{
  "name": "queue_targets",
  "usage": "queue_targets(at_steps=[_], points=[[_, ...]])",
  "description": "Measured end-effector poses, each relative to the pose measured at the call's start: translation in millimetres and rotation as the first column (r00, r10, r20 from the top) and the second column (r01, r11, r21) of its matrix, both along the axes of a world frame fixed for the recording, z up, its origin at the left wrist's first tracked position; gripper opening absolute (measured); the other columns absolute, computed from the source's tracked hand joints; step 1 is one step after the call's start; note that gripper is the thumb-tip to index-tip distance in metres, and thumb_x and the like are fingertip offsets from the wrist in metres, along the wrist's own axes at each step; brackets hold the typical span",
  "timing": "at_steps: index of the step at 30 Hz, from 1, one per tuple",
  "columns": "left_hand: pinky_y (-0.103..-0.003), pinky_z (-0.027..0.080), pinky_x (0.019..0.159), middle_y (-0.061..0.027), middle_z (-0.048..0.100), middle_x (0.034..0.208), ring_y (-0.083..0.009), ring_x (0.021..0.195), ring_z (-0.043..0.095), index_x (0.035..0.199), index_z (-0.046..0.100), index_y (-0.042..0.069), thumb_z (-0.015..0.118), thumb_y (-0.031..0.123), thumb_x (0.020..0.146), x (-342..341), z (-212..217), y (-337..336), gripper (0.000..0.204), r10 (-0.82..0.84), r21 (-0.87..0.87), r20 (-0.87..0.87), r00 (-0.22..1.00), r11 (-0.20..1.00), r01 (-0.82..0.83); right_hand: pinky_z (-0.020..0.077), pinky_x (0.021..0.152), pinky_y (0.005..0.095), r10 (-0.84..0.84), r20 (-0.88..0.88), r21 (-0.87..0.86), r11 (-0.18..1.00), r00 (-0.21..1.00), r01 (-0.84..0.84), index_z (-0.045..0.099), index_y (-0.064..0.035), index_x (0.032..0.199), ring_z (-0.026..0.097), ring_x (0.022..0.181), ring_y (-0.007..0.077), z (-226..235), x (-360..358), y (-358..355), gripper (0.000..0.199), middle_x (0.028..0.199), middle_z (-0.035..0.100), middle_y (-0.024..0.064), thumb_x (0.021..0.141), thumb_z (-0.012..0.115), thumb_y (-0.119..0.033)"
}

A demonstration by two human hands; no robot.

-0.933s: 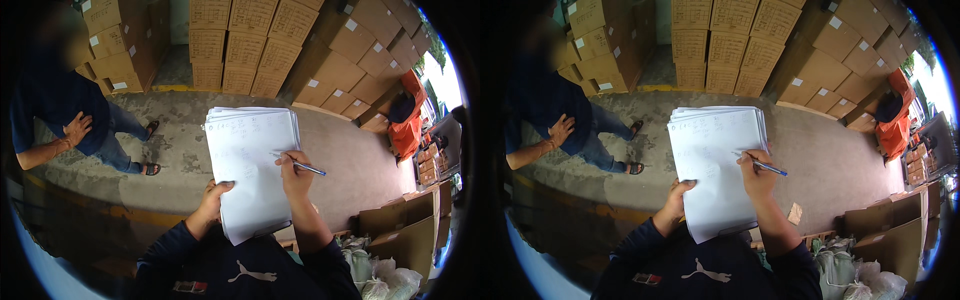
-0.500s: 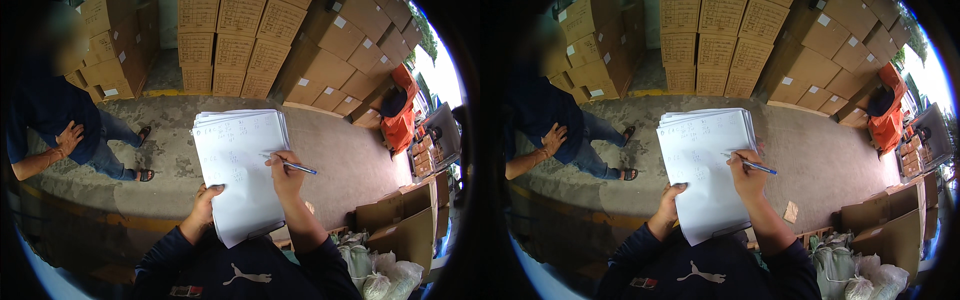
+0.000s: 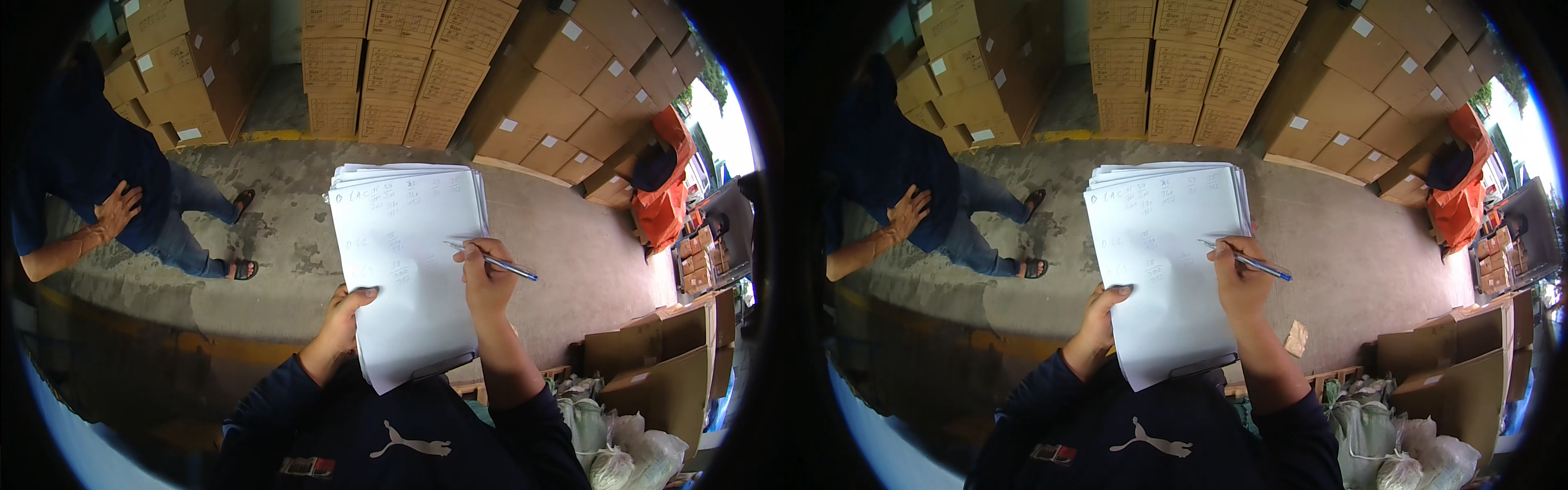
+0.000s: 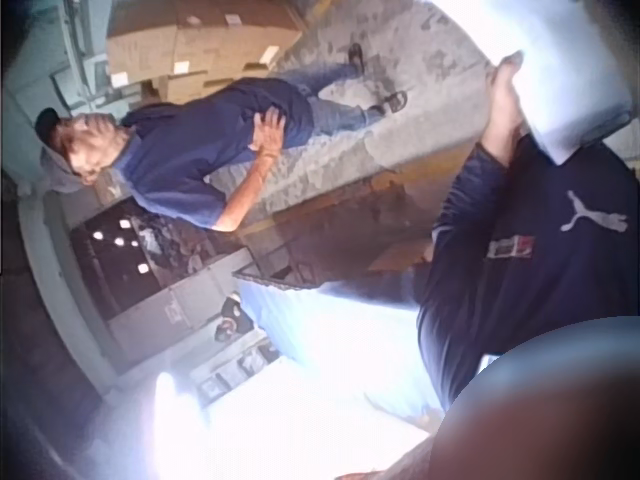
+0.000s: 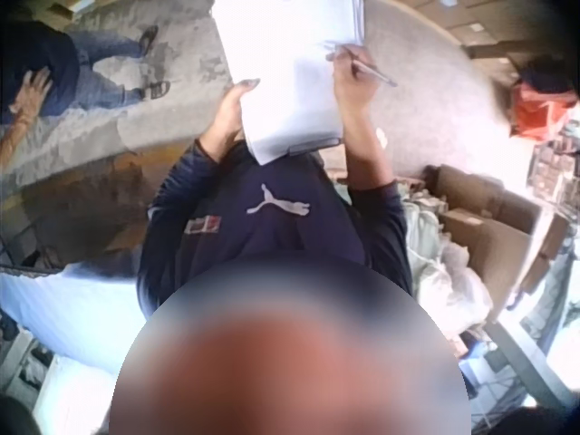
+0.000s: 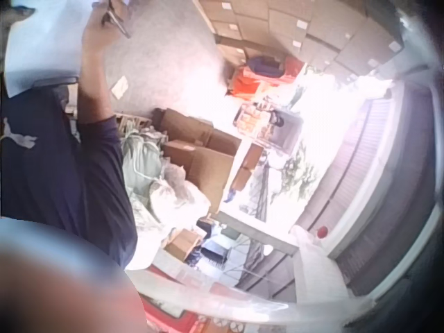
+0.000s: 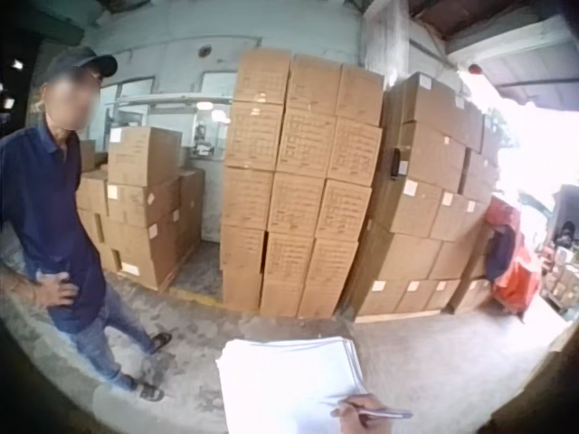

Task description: The person writes on a clipboard with a pen, then moves to a table to handle and sort multiple printed forms. They flip through the forms, place some on the table, and continue writing on the clipboard while standing in a warehouse area.

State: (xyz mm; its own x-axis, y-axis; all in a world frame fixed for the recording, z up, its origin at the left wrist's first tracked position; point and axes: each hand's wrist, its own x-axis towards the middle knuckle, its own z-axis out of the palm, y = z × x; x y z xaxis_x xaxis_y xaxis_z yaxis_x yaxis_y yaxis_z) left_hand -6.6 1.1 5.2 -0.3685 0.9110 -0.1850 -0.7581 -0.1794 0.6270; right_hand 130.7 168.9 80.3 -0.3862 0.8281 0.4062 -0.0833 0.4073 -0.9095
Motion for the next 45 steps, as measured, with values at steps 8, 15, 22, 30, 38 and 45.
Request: queue_targets(at_steps=[8, 15, 22, 30, 38, 45], points=[[-0.034, 0.057, 0.079, -0.0153, 0.070, 0.103, -0.0226, 0.087, 0.070, 0.118, 0.061, -0.006, 0.063, 0.017, 0.086, 2.8, 3.4, 1.7, 0.040, 0.053, 0.012, 0.025, 0.998, 0.999, -0.053, 0.0491, 0.060, 0.0228, 0.030, 0.085, 0.008, 0.999, 0.996, -0.031, 0.064, 0.0015, 0.092, 0.064, 0.066, 0.0095, -1.4, 12.6, 1.0, 0.002, 0.074, 0.069, 0.0087, 0.091, 0.062, 0.000], [-0.040, 0.059, 0.082, -0.0203, 0.067, 0.109, -0.0295, 0.093, 0.070, 0.127, 0.054, -0.007, 0.062, 0.018, 0.084, -0.7, -2.6, 1.5, 0.050, 0.014, -0.031, 0.024, 1.000, 0.999, -0.013, 0.0486, 0.057, 0.0229, 0.129, 0.237, 0.143, 0.976, 0.963, -0.165, 0.065, -0.0008, 0.087, 0.064, 0.061, 0.0080, -3.9, 25.9, -2.2, 0.003, 0.072, 0.070, 0.0063, 0.087, 0.068, -0.001], [-0.041, 0.058, 0.084, -0.0215, 0.066, 0.112, -0.0313, 0.097, 0.069, 0.129, 0.053, -0.007, 0.061, 0.019, 0.084, -2.5, -4.5, 0.8, 0.053, 0.011, -0.060, 0.022, 1.000, 0.998, -0.010, 0.0514, 0.061, 0.0238, 0.150, 0.269, 0.129, 0.973, 0.951, -0.190, 0.064, 0.0013, 0.090, 0.069, 0.069, 0.0122, -5.7, 26.9, -8.4, 0.002, 0.075, 0.071, 0.0095, 0.089, 0.062, 0.002], [-0.042, 0.058, 0.085, -0.0226, 0.065, 0.113, -0.0323, 0.097, 0.069, 0.131, 0.051, -0.007, 0.063, 0.020, 0.082, -1.9, 2.4, 0.7, 0.057, 0.029, -0.063, 0.033, 0.999, 0.998, -0.026, 0.0553, 0.064, 0.0257, 0.147, 0.281, 0.209, 0.955, 0.948, -0.210, 0.064, 0.0016, 0.089, 0.072, 0.070, 0.0148, -7.2, 21.6, -8.6, 0.004, 0.075, 0.071, 0.0105, 0.087, 0.062, 0.005], [-0.042, 0.058, 0.084, -0.0230, 0.066, 0.111, -0.0323, 0.096, 0.069, 0.130, 0.052, -0.008, 0.063, 0.021, 0.082, -1.9, 8.4, 0.8, 0.058, 0.029, -0.053, 0.007, 1.000, 0.998, -0.028, 0.0556, 0.064, 0.0256, 0.134, 0.300, 0.210, 0.956, 0.945, -0.202, 0.064, 0.0015, 0.089, 0.073, 0.072, 0.0157, -5.4, 18.9, -8.9, 0.005, 0.075, 0.071, 0.0102, 0.087, 0.063, 0.006], [-0.037, 0.058, 0.079, -0.0171, 0.071, 0.101, -0.0256, 0.086, 0.071, 0.117, 0.062, -0.007, 0.062, 0.017, 0.085, -2.4, 8.1, 0.5, 0.040, 0.054, -0.037, 0.047, 0.997, 0.998, -0.052, 0.0510, 0.057, 0.0247, 0.104, 0.254, 0.239, 0.957, 0.962, -0.166, 0.065, 0.0000, 0.087, 0.067, 0.063, 0.0121, -13.1, 16.1, -6.4, 0.005, 0.074, 0.070, 0.0090, 0.083, 0.067, 0.003]])
